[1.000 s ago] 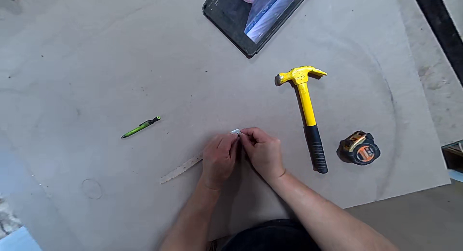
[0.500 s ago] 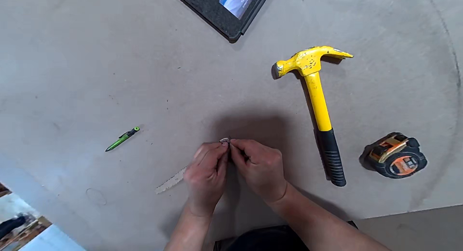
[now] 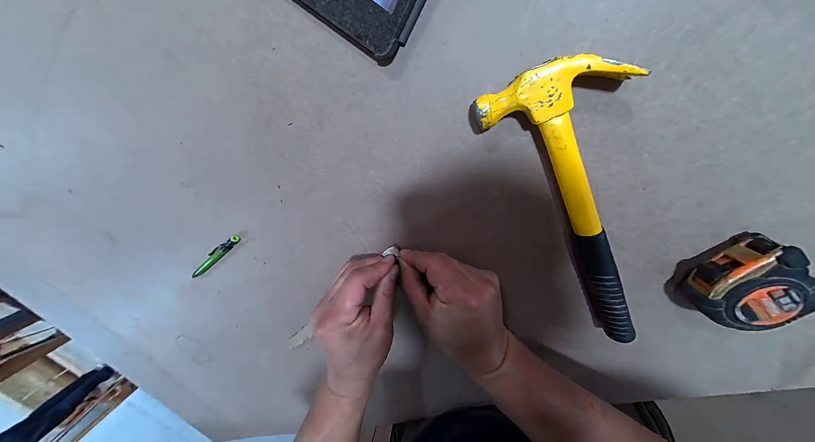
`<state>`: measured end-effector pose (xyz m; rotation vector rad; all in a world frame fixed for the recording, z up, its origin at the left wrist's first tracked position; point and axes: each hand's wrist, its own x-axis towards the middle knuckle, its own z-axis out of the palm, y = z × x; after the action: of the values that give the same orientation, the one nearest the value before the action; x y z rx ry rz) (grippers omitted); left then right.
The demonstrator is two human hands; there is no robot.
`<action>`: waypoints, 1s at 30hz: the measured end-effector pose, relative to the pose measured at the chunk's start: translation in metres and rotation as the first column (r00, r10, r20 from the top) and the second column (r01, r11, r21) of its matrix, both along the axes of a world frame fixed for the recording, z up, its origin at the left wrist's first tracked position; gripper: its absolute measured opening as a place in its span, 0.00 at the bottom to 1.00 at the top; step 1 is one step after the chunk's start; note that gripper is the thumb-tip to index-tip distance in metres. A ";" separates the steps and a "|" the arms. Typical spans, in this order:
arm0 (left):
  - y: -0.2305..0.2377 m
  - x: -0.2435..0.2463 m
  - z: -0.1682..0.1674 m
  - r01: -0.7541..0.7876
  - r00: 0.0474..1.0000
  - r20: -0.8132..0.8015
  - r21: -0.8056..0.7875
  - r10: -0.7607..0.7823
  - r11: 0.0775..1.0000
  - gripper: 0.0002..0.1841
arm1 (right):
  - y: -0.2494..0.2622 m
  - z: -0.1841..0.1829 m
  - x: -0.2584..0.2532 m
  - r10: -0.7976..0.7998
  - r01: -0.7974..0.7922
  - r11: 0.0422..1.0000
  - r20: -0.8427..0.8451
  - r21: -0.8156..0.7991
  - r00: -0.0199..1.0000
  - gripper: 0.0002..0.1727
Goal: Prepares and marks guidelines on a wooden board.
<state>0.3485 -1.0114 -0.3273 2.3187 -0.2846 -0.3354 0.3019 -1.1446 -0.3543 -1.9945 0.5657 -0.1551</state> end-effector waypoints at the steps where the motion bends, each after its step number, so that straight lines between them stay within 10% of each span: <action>1: 0.000 0.000 0.000 0.001 1.000 0.000 0.010 -0.001 1.000 0.05 | 0.000 0.000 0.000 0.000 0.000 1.000 -0.005 -0.001 1.000 0.07; 30: 0.001 0.004 0.008 0.011 0.997 -0.074 -0.001 -0.011 1.000 0.05 | 0.000 0.003 -0.003 0.025 -0.025 1.000 -0.055 -0.003 0.998 0.09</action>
<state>0.3520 -1.0104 -0.3191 2.2996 -0.2606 -0.4252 0.2988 -1.1441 -0.3517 -2.0131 0.5759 -0.0865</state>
